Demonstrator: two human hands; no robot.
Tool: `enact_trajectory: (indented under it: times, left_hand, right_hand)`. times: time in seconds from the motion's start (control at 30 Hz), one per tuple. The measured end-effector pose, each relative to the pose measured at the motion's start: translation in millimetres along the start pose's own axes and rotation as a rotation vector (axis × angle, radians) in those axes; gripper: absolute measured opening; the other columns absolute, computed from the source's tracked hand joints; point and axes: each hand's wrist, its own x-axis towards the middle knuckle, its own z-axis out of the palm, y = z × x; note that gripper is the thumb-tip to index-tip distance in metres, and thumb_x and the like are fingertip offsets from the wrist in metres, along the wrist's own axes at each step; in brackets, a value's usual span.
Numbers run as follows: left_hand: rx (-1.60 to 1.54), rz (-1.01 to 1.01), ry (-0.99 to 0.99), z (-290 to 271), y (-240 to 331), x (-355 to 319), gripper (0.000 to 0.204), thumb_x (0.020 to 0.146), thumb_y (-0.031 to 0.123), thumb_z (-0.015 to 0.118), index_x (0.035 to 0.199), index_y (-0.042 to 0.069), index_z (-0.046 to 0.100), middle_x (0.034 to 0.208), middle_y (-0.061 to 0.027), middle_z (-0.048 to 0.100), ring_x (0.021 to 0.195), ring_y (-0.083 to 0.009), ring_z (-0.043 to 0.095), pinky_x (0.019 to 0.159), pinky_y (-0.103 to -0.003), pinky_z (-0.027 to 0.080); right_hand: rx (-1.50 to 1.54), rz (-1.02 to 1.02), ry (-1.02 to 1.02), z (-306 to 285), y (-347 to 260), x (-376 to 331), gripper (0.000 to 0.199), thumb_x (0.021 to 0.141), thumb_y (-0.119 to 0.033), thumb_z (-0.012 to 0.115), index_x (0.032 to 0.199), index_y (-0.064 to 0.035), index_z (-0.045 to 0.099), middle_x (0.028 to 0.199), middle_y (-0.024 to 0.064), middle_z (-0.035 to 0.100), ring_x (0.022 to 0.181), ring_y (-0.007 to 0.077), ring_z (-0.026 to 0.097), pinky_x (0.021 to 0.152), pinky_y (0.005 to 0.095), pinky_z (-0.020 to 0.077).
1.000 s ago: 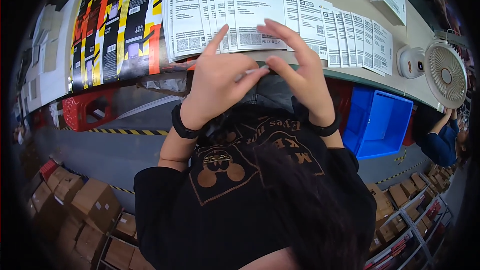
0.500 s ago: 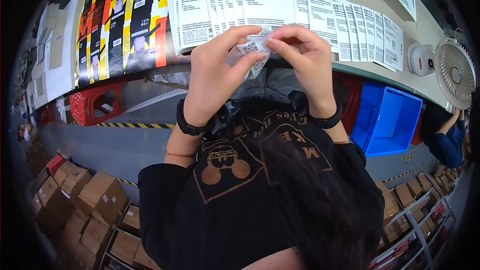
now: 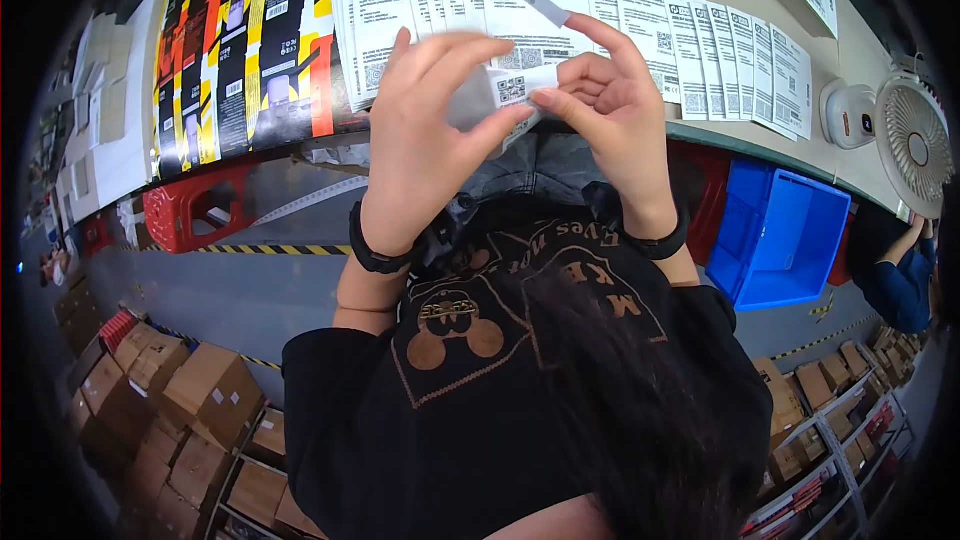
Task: The person peels small stickers from a roll and applies them to paper documents by hand. This process is repeated for several documents before they are gathered into a stack and moved to the side.
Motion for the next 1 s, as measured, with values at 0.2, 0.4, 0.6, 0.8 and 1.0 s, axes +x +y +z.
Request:
enact_trajectory:
  times: [0.2, 0.4, 0.6, 0.8, 1.0]
  left_hand:
    - [-0.239, -0.097, -0.082, 7.5, -5.1, 0.4, 0.012, 0.070, 0.010, 0.071, 0.076, 0.003, 0.064, 0.062, -0.0079, 0.060, 0.048, -0.0208, 0.053, 0.104, -0.042, 0.032]
    - [-0.232, -0.098, -0.205, 3.9, -4.1, 4.9, 0.012, 0.071, 0.011, 0.069, 0.071, 0.001, 0.063, 0.056, -0.0084, 0.058, 0.046, -0.0218, 0.052, 0.103, -0.042, 0.034]
    - [-0.200, 0.143, -0.320, 11.8, -4.2, 3.4, 0.014, 0.073, 0.011, 0.066, 0.064, 0.002, 0.061, 0.053, -0.0099, 0.056, 0.048, -0.0249, 0.054, 0.102, -0.042, 0.036]
    - [0.030, 0.223, -0.466, 22.7, -13.7, -4.7, 0.018, 0.073, 0.010, 0.065, 0.060, 0.002, 0.057, 0.050, -0.0108, 0.053, 0.054, -0.0268, 0.057, 0.104, -0.041, 0.033]
    - [0.069, 0.216, -0.462, 25.7, -13.8, -7.4, 0.015, 0.070, 0.007, 0.067, 0.060, 0.003, 0.057, 0.050, -0.0105, 0.053, 0.055, -0.0273, 0.057, 0.104, -0.041, 0.032]
  right_hand:
    - [-0.224, -0.228, 0.088, 3.6, 0.0, 4.2, 0.054, 0.076, 0.008, 0.063, 0.124, 0.0042, 0.038, 0.085, 0.0103, 0.060, 0.080, 0.0153, 0.061, 0.073, 0.0231, 0.0496]
    - [-0.064, -0.164, 0.159, -2.2, -7.9, 6.3, 0.053, 0.075, 0.007, 0.064, 0.122, 0.0051, 0.038, 0.083, 0.0100, 0.060, 0.076, 0.0136, 0.060, 0.071, 0.0223, 0.0490]
    - [-0.159, -0.119, 0.382, -34.5, 5.3, 30.8, 0.055, 0.076, 0.007, 0.064, 0.122, 0.0069, 0.035, 0.081, 0.0106, 0.061, 0.072, 0.0115, 0.060, 0.069, 0.0197, 0.0482]
    - [-0.228, -0.019, 0.391, -31.3, 24.4, 48.8, 0.059, 0.076, 0.003, 0.064, 0.127, 0.0015, 0.034, 0.083, 0.0095, 0.060, 0.073, 0.0131, 0.059, 0.068, 0.0225, 0.0471]
    - [-0.168, -0.034, 0.369, -23.3, 22.6, 50.3, 0.060, 0.077, 0.007, 0.062, 0.128, 0.0011, 0.032, 0.070, 0.0043, 0.058, 0.060, 0.0076, 0.055, 0.056, 0.0165, 0.0446]
